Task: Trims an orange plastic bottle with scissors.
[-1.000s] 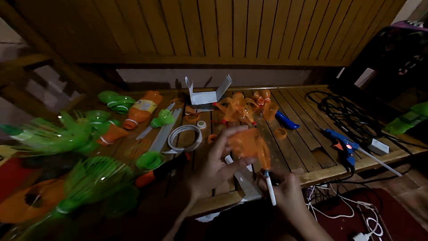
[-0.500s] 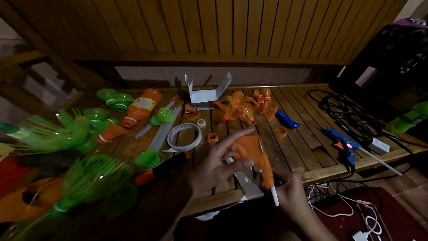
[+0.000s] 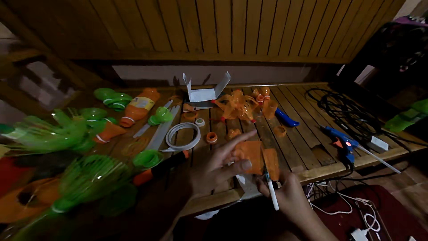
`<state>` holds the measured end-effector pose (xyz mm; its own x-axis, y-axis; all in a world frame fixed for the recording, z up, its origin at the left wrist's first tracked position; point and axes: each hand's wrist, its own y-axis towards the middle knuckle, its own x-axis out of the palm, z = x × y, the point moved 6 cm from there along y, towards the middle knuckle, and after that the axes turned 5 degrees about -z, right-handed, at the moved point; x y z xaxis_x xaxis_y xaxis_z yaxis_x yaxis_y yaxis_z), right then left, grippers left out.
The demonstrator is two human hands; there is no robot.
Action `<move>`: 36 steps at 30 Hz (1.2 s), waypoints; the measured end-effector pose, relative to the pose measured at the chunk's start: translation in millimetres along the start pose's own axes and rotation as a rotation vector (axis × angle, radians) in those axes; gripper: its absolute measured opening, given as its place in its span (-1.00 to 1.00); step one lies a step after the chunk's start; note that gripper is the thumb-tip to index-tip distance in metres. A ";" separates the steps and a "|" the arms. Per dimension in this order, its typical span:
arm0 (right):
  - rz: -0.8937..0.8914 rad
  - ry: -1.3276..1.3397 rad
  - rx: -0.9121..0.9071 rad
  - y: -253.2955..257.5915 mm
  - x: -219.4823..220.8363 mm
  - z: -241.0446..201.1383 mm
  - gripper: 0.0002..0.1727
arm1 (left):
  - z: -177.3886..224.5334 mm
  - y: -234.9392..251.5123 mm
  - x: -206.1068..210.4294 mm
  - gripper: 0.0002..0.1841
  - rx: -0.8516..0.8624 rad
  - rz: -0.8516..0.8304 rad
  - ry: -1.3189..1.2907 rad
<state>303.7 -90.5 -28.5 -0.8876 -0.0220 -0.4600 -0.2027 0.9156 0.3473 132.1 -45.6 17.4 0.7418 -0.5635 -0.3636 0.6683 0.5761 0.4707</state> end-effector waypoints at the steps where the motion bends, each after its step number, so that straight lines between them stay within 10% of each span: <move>1: 0.015 -0.025 -0.022 -0.4 -1.1 -1.1 -0.77 | 0.2 -0.5 0.1 -0.23 0.001 0.003 -0.003; 25: 0.083 -0.212 -0.219 1.6 -8.1 -7.9 -0.79 | -4.3 -3.3 2.7 -0.61 -0.304 -0.074 -0.411; 30: 0.111 -0.207 -0.198 -0.6 -5.2 -5.8 -0.81 | -11.1 -1.4 3.9 -0.39 -0.279 -0.090 -0.492; 36: 0.153 -0.164 -0.157 2.7 -6.3 -5.4 -0.81 | 1.7 1.0 -5.9 -0.20 0.139 0.256 0.064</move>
<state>306.6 -90.0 -20.3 -0.8366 0.1884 -0.5144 -0.1446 0.8298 0.5390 128.3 -42.6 21.5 0.8904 -0.3687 -0.2669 0.4480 0.6059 0.6575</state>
